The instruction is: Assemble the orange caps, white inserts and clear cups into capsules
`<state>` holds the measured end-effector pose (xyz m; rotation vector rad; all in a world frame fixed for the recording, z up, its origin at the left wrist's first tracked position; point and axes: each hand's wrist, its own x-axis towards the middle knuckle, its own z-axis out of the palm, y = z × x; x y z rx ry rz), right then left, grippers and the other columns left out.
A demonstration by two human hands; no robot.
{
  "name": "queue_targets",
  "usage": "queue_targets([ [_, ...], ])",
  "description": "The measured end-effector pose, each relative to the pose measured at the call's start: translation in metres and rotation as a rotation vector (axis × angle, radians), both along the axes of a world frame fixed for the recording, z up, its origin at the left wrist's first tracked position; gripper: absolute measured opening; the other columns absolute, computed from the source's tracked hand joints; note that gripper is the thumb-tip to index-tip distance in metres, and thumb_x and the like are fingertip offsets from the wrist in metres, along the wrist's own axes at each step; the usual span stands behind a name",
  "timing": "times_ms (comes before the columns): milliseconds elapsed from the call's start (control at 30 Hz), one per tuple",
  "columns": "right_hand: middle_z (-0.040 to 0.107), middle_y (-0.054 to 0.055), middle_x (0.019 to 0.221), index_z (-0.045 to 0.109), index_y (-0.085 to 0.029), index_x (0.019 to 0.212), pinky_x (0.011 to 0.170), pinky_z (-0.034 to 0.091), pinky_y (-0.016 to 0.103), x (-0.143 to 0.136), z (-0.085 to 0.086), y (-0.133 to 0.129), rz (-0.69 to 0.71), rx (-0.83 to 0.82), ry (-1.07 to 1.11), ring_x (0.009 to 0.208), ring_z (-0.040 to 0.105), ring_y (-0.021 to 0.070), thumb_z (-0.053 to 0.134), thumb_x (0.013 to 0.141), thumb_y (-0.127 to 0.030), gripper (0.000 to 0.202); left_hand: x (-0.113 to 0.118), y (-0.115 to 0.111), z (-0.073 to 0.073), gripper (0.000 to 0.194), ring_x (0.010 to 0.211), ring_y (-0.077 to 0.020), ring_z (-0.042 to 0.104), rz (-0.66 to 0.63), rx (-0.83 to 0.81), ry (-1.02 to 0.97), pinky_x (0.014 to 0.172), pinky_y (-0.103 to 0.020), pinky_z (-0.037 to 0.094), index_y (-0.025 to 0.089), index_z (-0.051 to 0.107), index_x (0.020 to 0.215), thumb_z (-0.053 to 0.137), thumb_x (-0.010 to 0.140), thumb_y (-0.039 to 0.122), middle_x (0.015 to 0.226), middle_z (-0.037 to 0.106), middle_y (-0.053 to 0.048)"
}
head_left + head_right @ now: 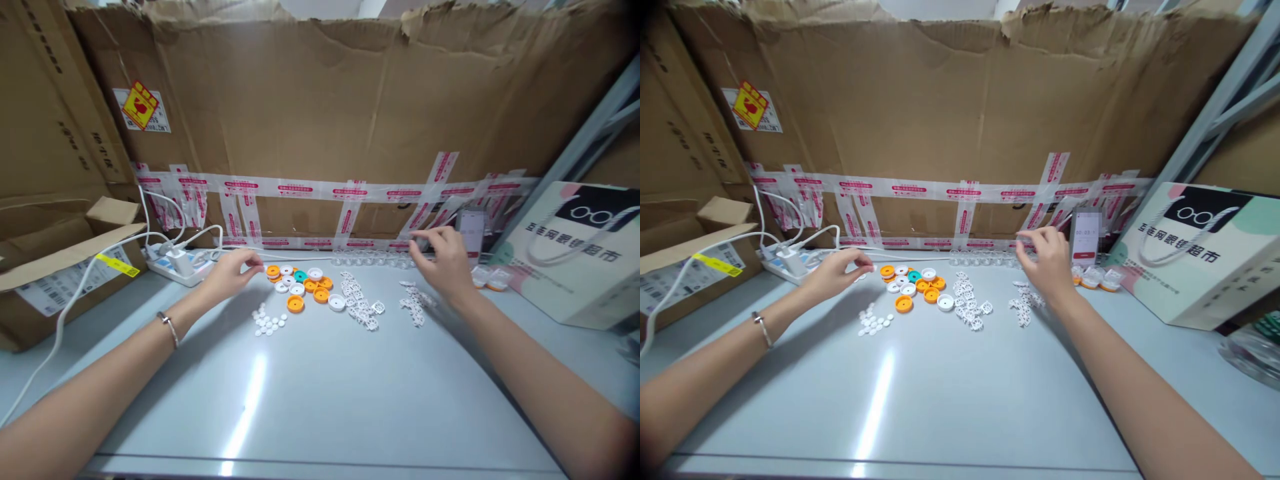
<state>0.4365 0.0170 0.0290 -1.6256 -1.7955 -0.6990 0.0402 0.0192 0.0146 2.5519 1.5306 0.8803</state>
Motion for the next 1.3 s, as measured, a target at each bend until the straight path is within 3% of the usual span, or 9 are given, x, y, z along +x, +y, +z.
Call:
queue_targets([
  [100, 0.056, 0.008, 0.093, 0.062, -0.021, 0.098, 0.082, 0.038, 0.035, -0.03, 0.0, -0.015, 0.329, 0.049, 0.038, 0.09, 0.053, 0.0223, 0.045, 0.087, -0.029, 0.021, 0.029, -0.024, -0.003, 0.017, 0.075, -0.0166, 0.056, -0.129, 0.094, -0.155, 0.069, -0.028, 0.042, 0.017, 0.06, 0.079, 0.052, 0.084, 0.032, 0.079, 0.063, -0.004],
  [200, 0.057, 0.007, 0.089, 0.063, -0.021, 0.093, 0.08, 0.039, 0.036, -0.058, -0.002, -0.03, 0.512, 0.019, 0.08, 0.087, 0.054, 0.0217, 0.05, 0.084, -0.026, 0.017, 0.057, -0.047, -0.013, 0.011, 0.075, -0.0159, 0.055, -0.312, 0.091, -0.134, 0.072, -0.03, 0.042, 0.018, 0.059, 0.077, 0.053, 0.084, 0.025, 0.075, 0.062, -0.002],
  [267, 0.059, 0.006, 0.087, 0.063, -0.02, 0.091, 0.079, 0.04, 0.035, -0.076, -0.007, -0.038, 0.634, -0.108, 0.154, 0.084, 0.054, 0.0203, 0.05, 0.084, -0.024, 0.015, 0.069, -0.056, -0.021, 0.011, 0.076, -0.0161, 0.055, -0.347, 0.079, -0.098, 0.073, -0.03, 0.041, 0.018, 0.058, 0.077, 0.053, 0.085, 0.024, 0.076, 0.062, -0.002],
  [400, 0.062, 0.003, 0.082, 0.065, -0.021, 0.087, 0.073, 0.044, 0.03, -0.106, -0.022, -0.052, 0.822, -0.52, 0.29, 0.077, 0.056, 0.0163, 0.06, 0.079, -0.024, 0.01, 0.079, -0.059, -0.033, 0.011, 0.077, -0.0173, 0.054, -0.34, 0.065, -0.041, 0.072, -0.031, 0.04, 0.018, 0.059, 0.076, 0.056, 0.083, 0.025, 0.075, 0.063, -0.002],
  [600, 0.063, 0.003, 0.078, 0.066, -0.02, 0.079, 0.072, 0.043, 0.03, -0.125, -0.041, -0.06, 0.812, -0.644, 0.245, 0.078, 0.056, 0.0175, 0.067, 0.071, -0.019, 0.008, 0.082, -0.055, -0.041, 0.012, 0.076, -0.0178, 0.055, -0.329, 0.032, -0.016, 0.07, -0.031, 0.039, 0.019, 0.063, 0.076, 0.059, 0.082, 0.029, 0.072, 0.064, -0.002],
  [933, 0.06, 0.0, 0.069, 0.066, -0.02, 0.073, 0.062, 0.042, 0.025, -0.127, -0.045, -0.057, 0.78, -0.7, 0.305, 0.068, 0.055, 0.0143, 0.064, 0.071, -0.02, 0.003, 0.088, -0.055, -0.045, 0.014, 0.07, -0.0164, 0.06, -0.357, -0.032, -0.061, 0.068, -0.031, 0.042, 0.021, 0.069, 0.076, 0.058, 0.083, 0.024, 0.07, 0.07, -0.001],
  [1067, 0.059, 0.0, 0.069, 0.065, -0.019, 0.074, 0.063, 0.042, 0.025, -0.125, -0.043, -0.058, 0.775, -0.703, 0.298, 0.069, 0.055, 0.0142, 0.064, 0.07, -0.018, 0.005, 0.076, -0.055, -0.033, 0.018, 0.072, -0.0167, 0.061, -0.391, 0.032, -0.103, 0.069, -0.03, 0.044, 0.02, 0.069, 0.08, 0.052, 0.086, 0.024, 0.074, 0.07, -0.003],
  [1200, 0.061, 0.001, 0.073, 0.064, -0.02, 0.072, 0.065, 0.042, 0.027, -0.12, -0.041, -0.058, 0.755, -0.705, 0.276, 0.07, 0.055, 0.0148, 0.065, 0.07, -0.02, 0.002, 0.044, -0.034, -0.011, 0.02, 0.074, -0.018, 0.06, -0.233, 0.162, -0.148, 0.07, -0.031, 0.045, 0.019, 0.068, 0.082, 0.051, 0.086, 0.029, 0.078, 0.07, -0.005],
  [1300, 0.061, 0.001, 0.073, 0.064, -0.02, 0.073, 0.067, 0.042, 0.029, -0.117, -0.042, -0.057, 0.745, -0.68, 0.272, 0.072, 0.055, 0.0156, 0.065, 0.071, -0.021, 0.002, 0.015, -0.012, 0.004, 0.022, 0.075, -0.0187, 0.06, -0.11, 0.042, -0.066, 0.069, -0.029, 0.045, 0.02, 0.067, 0.083, 0.051, 0.084, 0.035, 0.081, 0.069, -0.005],
])
